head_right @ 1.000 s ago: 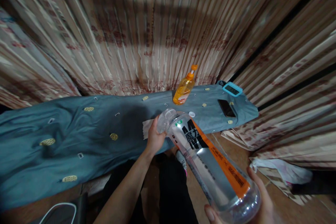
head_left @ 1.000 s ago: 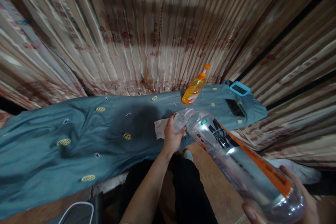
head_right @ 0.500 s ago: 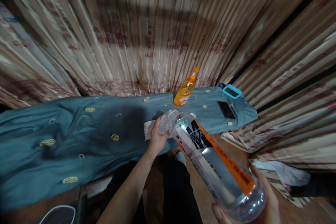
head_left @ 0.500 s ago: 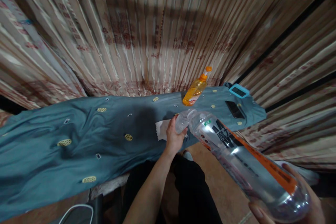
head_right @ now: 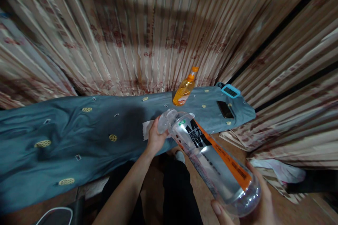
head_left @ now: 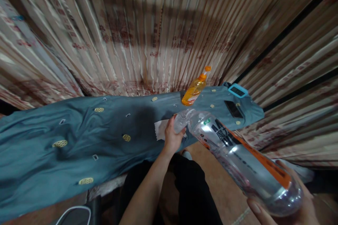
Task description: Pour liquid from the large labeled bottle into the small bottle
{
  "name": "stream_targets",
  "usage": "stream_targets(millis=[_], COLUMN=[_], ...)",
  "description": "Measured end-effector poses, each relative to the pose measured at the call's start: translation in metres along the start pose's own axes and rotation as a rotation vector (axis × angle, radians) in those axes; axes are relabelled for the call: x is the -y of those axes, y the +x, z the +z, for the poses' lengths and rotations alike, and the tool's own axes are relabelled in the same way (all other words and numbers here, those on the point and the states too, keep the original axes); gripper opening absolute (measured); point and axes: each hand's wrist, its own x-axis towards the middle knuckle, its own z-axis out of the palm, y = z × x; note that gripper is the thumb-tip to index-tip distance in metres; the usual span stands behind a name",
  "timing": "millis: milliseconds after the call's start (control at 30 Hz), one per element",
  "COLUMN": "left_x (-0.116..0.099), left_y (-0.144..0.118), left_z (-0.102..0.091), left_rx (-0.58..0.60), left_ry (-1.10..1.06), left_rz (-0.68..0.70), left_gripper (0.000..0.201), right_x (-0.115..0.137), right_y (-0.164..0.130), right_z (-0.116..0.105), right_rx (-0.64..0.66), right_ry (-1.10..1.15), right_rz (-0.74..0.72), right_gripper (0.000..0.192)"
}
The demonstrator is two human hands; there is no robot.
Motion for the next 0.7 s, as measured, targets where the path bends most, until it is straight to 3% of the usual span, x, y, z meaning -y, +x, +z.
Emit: stream_targets(millis=[100, 300, 433, 700], left_x=[-0.003, -0.011, -0.014, -0.009], left_y=[0.001, 0.001, 0.002, 0.002], left_z=[-0.001, -0.003, -0.004, -0.004], left_rx=[0.012, 0.044, 0.057, 0.039], left_ry=[0.018, 0.082, 0.111, 0.106], left_rz=[0.008, -0.012, -0.014, -0.007], left_gripper=[0.062, 0.062, 0.059, 0.06], right_x=[0.02, 0.036, 0.051, 0.056], right_y=[0.0, 0.0, -0.003, -0.003], right_z=[0.003, 0.002, 0.008, 0.016], right_rx=[-0.05, -0.016, -0.062, -0.054], right_ry=[-0.045, -0.137, -0.105, 0.01], right_rz=[0.136, 0.151, 0.289, 0.278], right_gripper=[0.112, 0.119, 0.123, 0.123])
